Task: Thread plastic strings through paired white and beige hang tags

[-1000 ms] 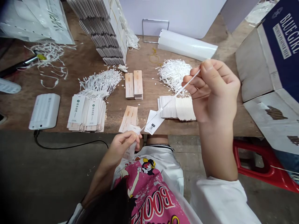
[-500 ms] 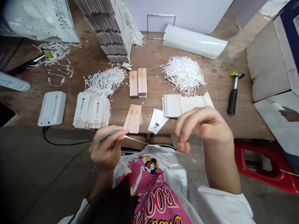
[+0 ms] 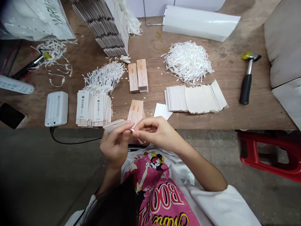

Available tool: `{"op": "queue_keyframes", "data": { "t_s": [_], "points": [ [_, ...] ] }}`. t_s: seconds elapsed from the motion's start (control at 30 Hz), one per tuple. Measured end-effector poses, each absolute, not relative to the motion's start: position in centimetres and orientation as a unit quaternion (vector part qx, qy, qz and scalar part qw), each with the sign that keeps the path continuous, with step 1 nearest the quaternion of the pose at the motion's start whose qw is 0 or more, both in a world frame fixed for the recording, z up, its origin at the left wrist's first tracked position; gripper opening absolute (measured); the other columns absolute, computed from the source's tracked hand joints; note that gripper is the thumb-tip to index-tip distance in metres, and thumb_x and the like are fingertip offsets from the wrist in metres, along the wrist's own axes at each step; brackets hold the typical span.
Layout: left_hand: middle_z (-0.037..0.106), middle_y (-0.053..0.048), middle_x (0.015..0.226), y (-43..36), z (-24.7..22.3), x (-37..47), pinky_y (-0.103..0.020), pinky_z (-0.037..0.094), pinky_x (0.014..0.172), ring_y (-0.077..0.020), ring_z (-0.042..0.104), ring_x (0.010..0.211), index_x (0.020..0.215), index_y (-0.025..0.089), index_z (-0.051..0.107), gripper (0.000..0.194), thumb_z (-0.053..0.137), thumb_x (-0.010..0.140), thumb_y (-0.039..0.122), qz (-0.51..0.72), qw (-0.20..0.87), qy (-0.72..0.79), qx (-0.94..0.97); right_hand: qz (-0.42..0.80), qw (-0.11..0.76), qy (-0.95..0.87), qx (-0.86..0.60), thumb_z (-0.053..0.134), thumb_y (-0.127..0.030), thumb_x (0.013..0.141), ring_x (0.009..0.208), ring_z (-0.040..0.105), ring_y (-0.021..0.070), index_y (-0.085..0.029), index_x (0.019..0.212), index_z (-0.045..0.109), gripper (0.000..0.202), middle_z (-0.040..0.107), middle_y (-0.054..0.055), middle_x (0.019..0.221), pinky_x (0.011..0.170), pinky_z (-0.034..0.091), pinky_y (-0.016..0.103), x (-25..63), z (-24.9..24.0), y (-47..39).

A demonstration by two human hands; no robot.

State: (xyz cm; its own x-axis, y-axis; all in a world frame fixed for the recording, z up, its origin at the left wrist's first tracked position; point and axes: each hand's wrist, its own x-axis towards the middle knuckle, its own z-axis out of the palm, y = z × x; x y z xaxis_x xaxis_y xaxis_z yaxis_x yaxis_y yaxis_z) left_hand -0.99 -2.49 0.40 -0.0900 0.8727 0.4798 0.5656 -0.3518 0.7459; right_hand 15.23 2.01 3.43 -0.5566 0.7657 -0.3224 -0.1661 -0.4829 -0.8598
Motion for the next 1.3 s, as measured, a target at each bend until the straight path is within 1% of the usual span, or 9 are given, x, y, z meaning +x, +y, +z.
{"op": "queue_keyframes", "data": {
  "t_s": [0.1, 0.17, 0.23, 0.33, 0.63, 0.77, 0.93, 1.1, 1.3],
  "points": [
    [0.065, -0.008, 0.116, -2.5, -0.3, -0.3, -0.029, 0.054, 0.086, -0.0160, 0.067, 0.098, 0.142, 0.027, 0.036, 0.044, 0.044, 0.099, 0.029, 0.505, 0.295, 0.571, 0.576, 0.796, 0.328, -0.344, -0.375, 0.082, -0.030, 0.068, 0.048, 0.053, 0.0087, -0.016, 0.075, 0.069, 0.021, 0.062, -0.001, 0.056, 0.048, 0.043, 0.020, 14.7, 3.2, 1.6],
    [0.060, -0.012, 0.124, -2.6, -0.9, 0.1, -0.029, 0.054, 0.086, -0.0177, 0.066, 0.102, 0.146, 0.025, 0.023, 0.051, 0.040, 0.099, 0.034, 0.500, 0.346, 0.581, 0.541, 0.797, 0.334, -0.325, -0.385, 0.083, -0.030, 0.067, 0.045, 0.050, 0.0075, -0.015, 0.074, 0.069, 0.021, 0.062, -0.001, 0.054, 0.044, 0.039, 0.019, 14.3, 2.8, 1.5],
    [0.062, -0.011, 0.121, -2.7, -1.2, 0.2, -0.028, 0.053, 0.082, -0.0181, 0.066, 0.101, 0.138, 0.022, 0.035, 0.042, 0.041, 0.099, 0.037, 0.474, 0.366, 0.599, 0.531, 0.802, 0.333, -0.310, -0.387, 0.083, -0.029, 0.066, 0.043, 0.047, 0.0061, -0.015, 0.073, 0.069, 0.021, 0.060, -0.002, 0.052, 0.041, 0.035, 0.017, 14.0, 2.3, 1.4],
    [0.068, -0.005, 0.101, -2.9, -1.3, 0.2, -0.025, 0.052, 0.077, -0.0156, 0.067, 0.089, 0.118, 0.021, 0.050, 0.027, 0.043, 0.098, 0.037, 0.446, 0.375, 0.613, 0.534, 0.808, 0.338, -0.294, -0.382, 0.081, -0.028, 0.067, 0.043, 0.045, 0.0056, -0.015, 0.072, 0.069, 0.019, 0.059, -0.002, 0.051, 0.041, 0.034, 0.017, 13.7, 1.6, 1.2],
    [0.068, 0.001, 0.075, -3.0, -1.0, 0.6, -0.024, 0.049, 0.063, -0.0141, 0.065, 0.067, 0.114, 0.023, 0.056, 0.029, 0.044, 0.096, 0.043, 0.410, 0.399, 0.603, 0.556, 0.805, 0.328, -0.323, -0.375, 0.081, -0.029, 0.068, 0.041, 0.043, 0.0052, -0.015, 0.073, 0.069, 0.019, 0.059, -0.002, 0.051, 0.039, 0.031, 0.017, 14.3, 1.8, 1.1],
    [0.069, 0.001, 0.078, -3.0, -1.1, 0.7, -0.024, 0.049, 0.066, -0.0136, 0.065, 0.068, 0.116, 0.023, 0.055, 0.028, 0.045, 0.097, 0.041, 0.410, 0.395, 0.606, 0.556, 0.807, 0.331, -0.317, -0.373, 0.080, -0.029, 0.070, 0.039, 0.040, 0.0045, -0.016, 0.073, 0.068, 0.018, 0.058, -0.003, 0.050, 0.036, 0.029, 0.017, 14.5, 1.6, 1.1],
    [0.071, -0.002, 0.096, -2.9, -1.0, 0.9, -0.025, 0.050, 0.072, -0.0164, 0.067, 0.083, 0.118, 0.024, 0.055, 0.031, 0.048, 0.095, 0.043, 0.417, 0.405, 0.603, 0.547, 0.819, 0.314, -0.330, -0.349, 0.079, -0.029, 0.071, 0.037, 0.040, 0.0041, -0.016, 0.073, 0.068, 0.017, 0.056, -0.004, 0.049, 0.035, 0.029, 0.016, 14.8, 1.5, 1.1],
    [0.069, 0.002, 0.079, -3.0, -0.6, 1.0, -0.023, 0.047, 0.065, -0.0138, 0.063, 0.071, 0.107, 0.024, 0.059, 0.024, 0.048, 0.095, 0.042, 0.402, 0.409, 0.623, 0.532, 0.820, 0.326, -0.300, -0.363, 0.080, -0.027, 0.070, 0.034, 0.036, 0.0028, -0.017, 0.075, 0.069, 0.016, 0.054, -0.005, 0.048, 0.031, 0.022, 0.015, 15.0, 1.4, 1.0],
    [0.071, 0.002, 0.082, -3.1, -0.7, 1.0, -0.022, 0.048, 0.068, -0.0132, 0.066, 0.075, 0.106, 0.023, 0.058, 0.020, 0.051, 0.095, 0.038, 0.414, 0.400, 0.632, 0.518, 0.812, 0.346, -0.282, -0.376, 0.080, -0.028, 0.071, 0.035, 0.034, 0.0029, -0.016, 0.075, 0.068, 0.018, 0.049, -0.006, 0.046, 0.031, 0.021, 0.015, 15.1, 0.6, 0.5]
  ]
}}
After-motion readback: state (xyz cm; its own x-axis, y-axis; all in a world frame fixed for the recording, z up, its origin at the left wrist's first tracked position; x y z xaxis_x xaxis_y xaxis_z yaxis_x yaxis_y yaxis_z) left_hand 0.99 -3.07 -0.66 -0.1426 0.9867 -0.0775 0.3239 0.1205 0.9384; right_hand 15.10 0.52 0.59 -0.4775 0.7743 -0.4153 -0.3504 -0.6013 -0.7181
